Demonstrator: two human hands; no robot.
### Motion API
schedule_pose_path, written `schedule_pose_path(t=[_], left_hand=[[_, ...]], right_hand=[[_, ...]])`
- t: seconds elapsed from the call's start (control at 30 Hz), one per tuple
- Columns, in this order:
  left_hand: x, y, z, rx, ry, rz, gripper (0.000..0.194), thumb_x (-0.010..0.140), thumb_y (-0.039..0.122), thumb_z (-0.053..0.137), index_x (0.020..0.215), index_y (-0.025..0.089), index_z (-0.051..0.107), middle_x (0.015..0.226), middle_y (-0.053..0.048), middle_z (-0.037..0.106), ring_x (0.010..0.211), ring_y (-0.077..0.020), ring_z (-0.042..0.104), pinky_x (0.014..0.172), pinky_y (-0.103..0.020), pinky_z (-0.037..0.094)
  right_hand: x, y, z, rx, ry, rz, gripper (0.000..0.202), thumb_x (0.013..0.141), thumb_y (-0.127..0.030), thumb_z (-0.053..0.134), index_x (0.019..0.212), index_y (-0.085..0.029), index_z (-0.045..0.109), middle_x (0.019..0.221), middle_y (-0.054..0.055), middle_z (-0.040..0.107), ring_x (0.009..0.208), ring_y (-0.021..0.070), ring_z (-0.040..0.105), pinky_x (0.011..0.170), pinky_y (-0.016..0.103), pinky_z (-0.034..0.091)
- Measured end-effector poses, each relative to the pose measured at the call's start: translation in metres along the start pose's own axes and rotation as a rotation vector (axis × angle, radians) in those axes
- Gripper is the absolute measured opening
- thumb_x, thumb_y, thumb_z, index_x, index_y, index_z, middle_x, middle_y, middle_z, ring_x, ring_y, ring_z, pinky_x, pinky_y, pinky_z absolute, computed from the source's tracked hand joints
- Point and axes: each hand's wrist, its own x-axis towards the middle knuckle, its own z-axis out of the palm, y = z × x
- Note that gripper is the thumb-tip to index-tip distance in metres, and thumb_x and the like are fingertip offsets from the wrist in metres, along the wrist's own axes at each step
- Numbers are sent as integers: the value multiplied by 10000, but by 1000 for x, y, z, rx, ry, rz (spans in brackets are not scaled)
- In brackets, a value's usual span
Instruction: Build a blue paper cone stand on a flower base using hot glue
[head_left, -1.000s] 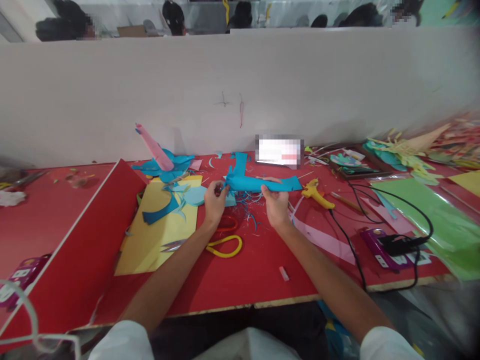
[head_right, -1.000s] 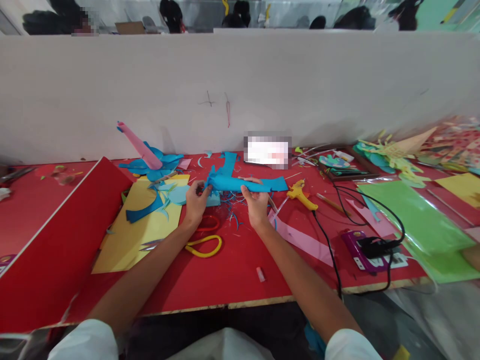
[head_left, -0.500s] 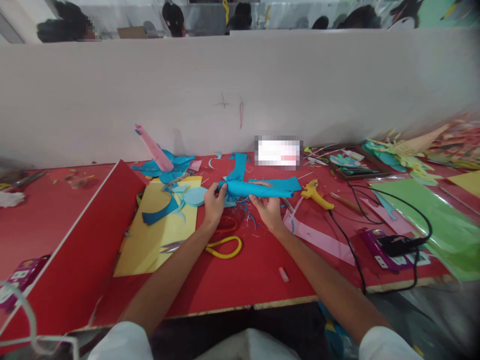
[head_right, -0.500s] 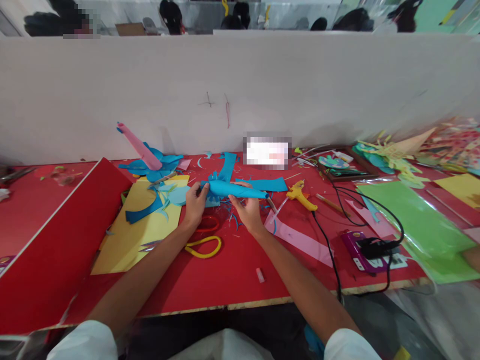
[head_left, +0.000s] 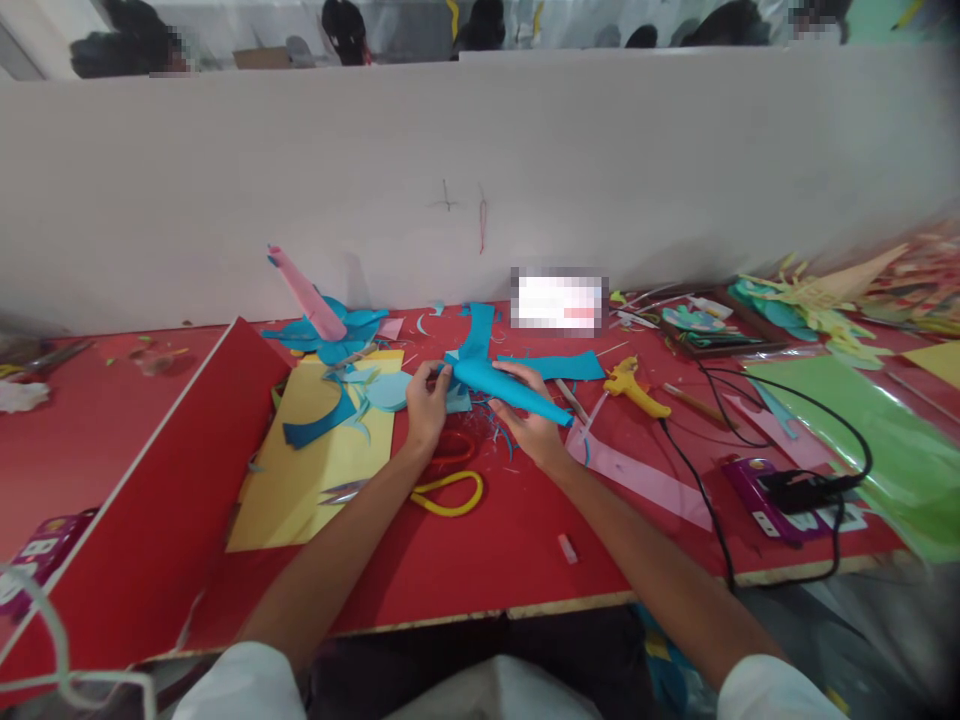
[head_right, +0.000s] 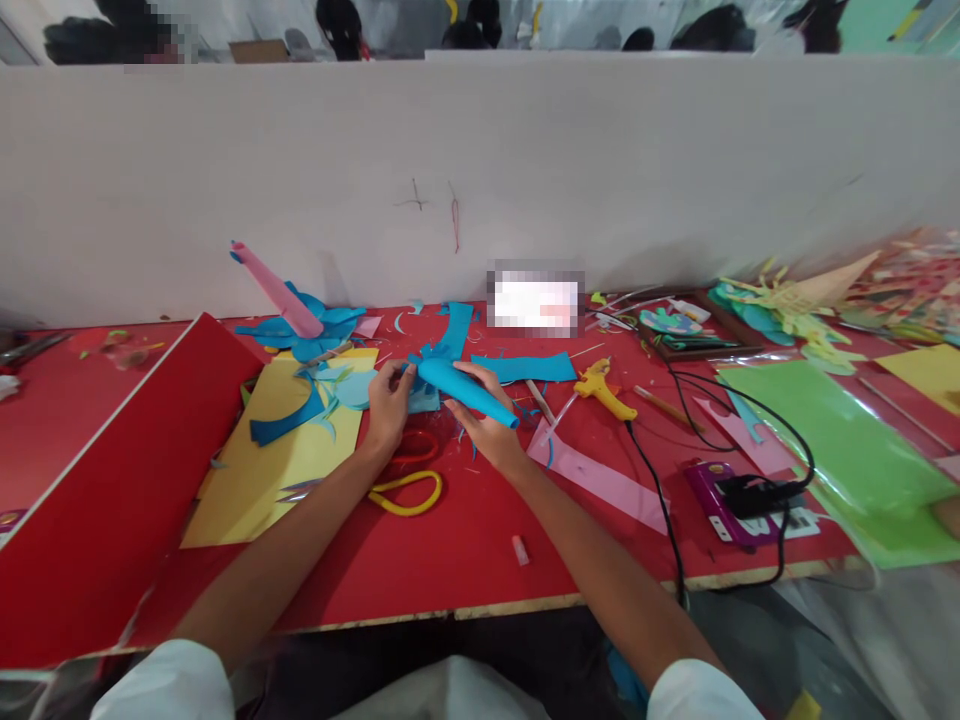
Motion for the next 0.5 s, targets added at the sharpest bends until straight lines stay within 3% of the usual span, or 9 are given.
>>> schedule_pose_path(t=[0.13,0.27,0.4,0.5], left_hand=[[-2,-1,4,-62,6,3,351,886,519,747,981,197,646,922,-38,660,835,-162,623,764,-260,499],[-4,0,7,-135,-13,-23,495,830,528,807,1163,224,601,1064,-53,665,985,-172,656,873,-268,515],[-2,1,6,-67,-44,-13,384,820,514,805,1011,206,678,947,-42,680,863,-166,636,768,-254,492],[0,2,3,-7,-39,2,315,846,499,772,873,195,692,770,-13,645,698,-147,558,651,-250,440]], right_hand=[[2,2,-1,-1,80,-20,291,941,-385,747,1223,-336,695,1265,66,715,1279,281,627,1139,508,515],[1,3,-1,6,35,-103,243,962,-343,707,1204,-340,688,1270,53,727,1253,272,657,1156,531,509],[-1,0,0,-27,-99,-157,197,966,-308,679,1156,-355,706,1277,32,744,1269,272,660,1170,553,497],[-2,-2,1,-31,-99,-150,214,960,-326,690,1172,-351,697,1278,40,742,1264,272,662,1163,551,501]])
